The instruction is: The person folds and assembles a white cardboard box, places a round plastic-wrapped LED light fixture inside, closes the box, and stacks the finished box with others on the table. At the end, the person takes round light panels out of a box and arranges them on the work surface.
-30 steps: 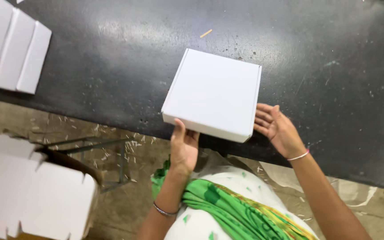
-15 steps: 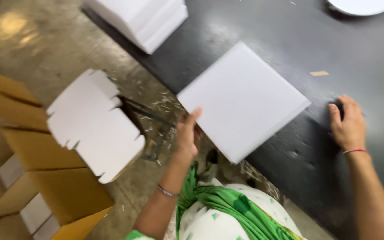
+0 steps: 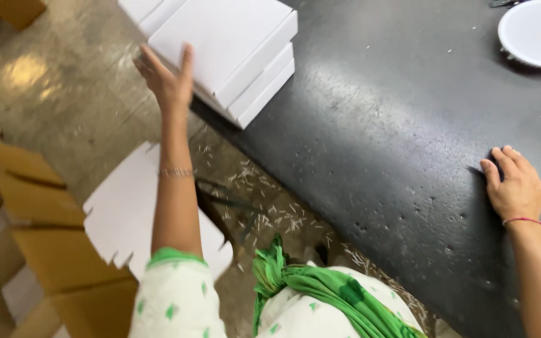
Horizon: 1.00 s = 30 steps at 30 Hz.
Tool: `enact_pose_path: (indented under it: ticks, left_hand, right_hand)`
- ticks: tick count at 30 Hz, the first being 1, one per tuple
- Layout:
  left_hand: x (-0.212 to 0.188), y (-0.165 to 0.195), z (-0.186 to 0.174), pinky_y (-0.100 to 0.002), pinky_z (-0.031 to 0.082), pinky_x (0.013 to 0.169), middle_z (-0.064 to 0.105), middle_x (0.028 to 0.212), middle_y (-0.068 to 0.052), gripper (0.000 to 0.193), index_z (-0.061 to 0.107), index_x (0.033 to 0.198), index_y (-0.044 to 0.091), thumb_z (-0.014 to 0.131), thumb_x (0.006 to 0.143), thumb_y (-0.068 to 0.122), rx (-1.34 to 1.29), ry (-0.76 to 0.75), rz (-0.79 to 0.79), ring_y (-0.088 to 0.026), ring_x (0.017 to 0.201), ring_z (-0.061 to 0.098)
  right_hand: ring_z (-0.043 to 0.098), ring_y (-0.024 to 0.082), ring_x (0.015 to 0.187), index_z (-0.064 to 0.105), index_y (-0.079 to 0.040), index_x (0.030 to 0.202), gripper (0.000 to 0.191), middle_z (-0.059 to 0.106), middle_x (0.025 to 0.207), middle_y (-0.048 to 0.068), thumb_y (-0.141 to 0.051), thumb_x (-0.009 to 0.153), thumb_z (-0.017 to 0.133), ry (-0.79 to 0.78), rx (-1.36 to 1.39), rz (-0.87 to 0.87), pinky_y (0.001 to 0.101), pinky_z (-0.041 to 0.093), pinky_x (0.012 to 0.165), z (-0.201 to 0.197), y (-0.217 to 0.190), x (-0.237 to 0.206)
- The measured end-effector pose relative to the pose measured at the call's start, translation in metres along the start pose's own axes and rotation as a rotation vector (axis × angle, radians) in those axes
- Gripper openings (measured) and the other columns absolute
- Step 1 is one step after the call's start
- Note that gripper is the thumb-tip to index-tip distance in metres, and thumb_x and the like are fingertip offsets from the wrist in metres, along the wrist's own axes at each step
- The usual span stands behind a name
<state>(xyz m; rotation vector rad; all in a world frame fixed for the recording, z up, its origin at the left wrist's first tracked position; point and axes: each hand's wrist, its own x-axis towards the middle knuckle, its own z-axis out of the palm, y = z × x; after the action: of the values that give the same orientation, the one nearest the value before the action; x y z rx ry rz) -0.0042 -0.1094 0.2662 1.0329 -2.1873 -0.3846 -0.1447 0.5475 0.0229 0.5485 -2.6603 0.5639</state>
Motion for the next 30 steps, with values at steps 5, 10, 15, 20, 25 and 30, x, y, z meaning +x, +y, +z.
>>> enact_pose_path:
  ticks: [5,10,15,20,25,30]
  left_hand:
    - [-0.04,0.011,0.032,-0.072,0.019,0.119,0.028,0.166,-0.021,0.099,0.049,0.157,0.02,0.087,0.076,0.063,0.11,-0.18,0.373,-0.048,0.153,0.018]
    - [-0.019,0.009,0.047,-0.067,0.028,0.118,0.038,0.16,-0.026,0.096,0.052,0.154,0.016,0.095,0.073,0.045,0.115,-0.077,0.373,-0.051,0.148,0.027]
    - [-0.001,-0.006,0.058,-0.068,0.029,0.114,0.039,0.158,-0.027,0.097,0.054,0.153,0.014,0.098,0.072,0.044,0.152,-0.057,0.388,-0.053,0.145,0.028]
    - [0.002,-0.034,0.065,-0.066,0.031,0.118,0.041,0.161,-0.031,0.1,0.055,0.157,0.009,0.1,0.074,0.039,0.114,-0.095,0.45,-0.056,0.147,0.028]
    - [0.001,-0.04,0.053,-0.065,0.029,0.119,0.046,0.153,-0.033,0.096,0.05,0.153,0.003,0.096,0.075,0.035,0.086,-0.103,0.491,-0.055,0.146,0.037]
    - [-0.057,0.013,0.074,-0.067,0.023,0.115,0.048,0.152,-0.03,0.064,0.053,0.148,0.005,0.082,0.092,0.016,-0.054,-0.121,0.506,-0.054,0.147,0.035]
  right_hand:
    - [0.059,0.025,0.128,0.068,-0.011,0.127,0.03,0.064,0.139,0.006,-0.038,0.116,0.062,0.033,-0.204,-0.036,0.0385,0.049,0.112,0.0,-0.012,-0.009]
    - [0.063,0.021,0.119,0.069,-0.012,0.125,0.025,0.067,0.131,0.004,-0.035,0.117,0.064,-0.007,-0.318,-0.02,0.0321,0.049,0.104,-0.026,-0.014,-0.077]
    - [0.062,0.019,0.104,0.071,-0.007,0.113,0.021,0.067,0.116,0.007,-0.028,0.117,0.065,-0.031,-0.221,0.106,0.0284,0.048,0.095,-0.063,-0.008,-0.219]
    - [0.059,0.017,0.063,0.073,-0.001,0.091,0.041,0.067,0.078,0.012,-0.031,0.117,0.065,-0.143,-0.27,0.633,0.0285,0.046,0.062,-0.117,-0.012,-0.335]
    - [0.061,0.026,0.063,0.075,-0.007,0.092,0.044,0.068,0.079,0.01,-0.041,0.116,0.06,-0.014,-0.432,0.772,0.0346,0.046,0.058,-0.185,-0.067,-0.355]
    - [0.069,0.028,0.078,0.075,-0.012,0.094,0.04,0.072,0.09,0.006,-0.044,0.108,0.055,-0.087,-0.347,0.822,0.0388,0.054,0.07,-0.193,-0.086,-0.264]
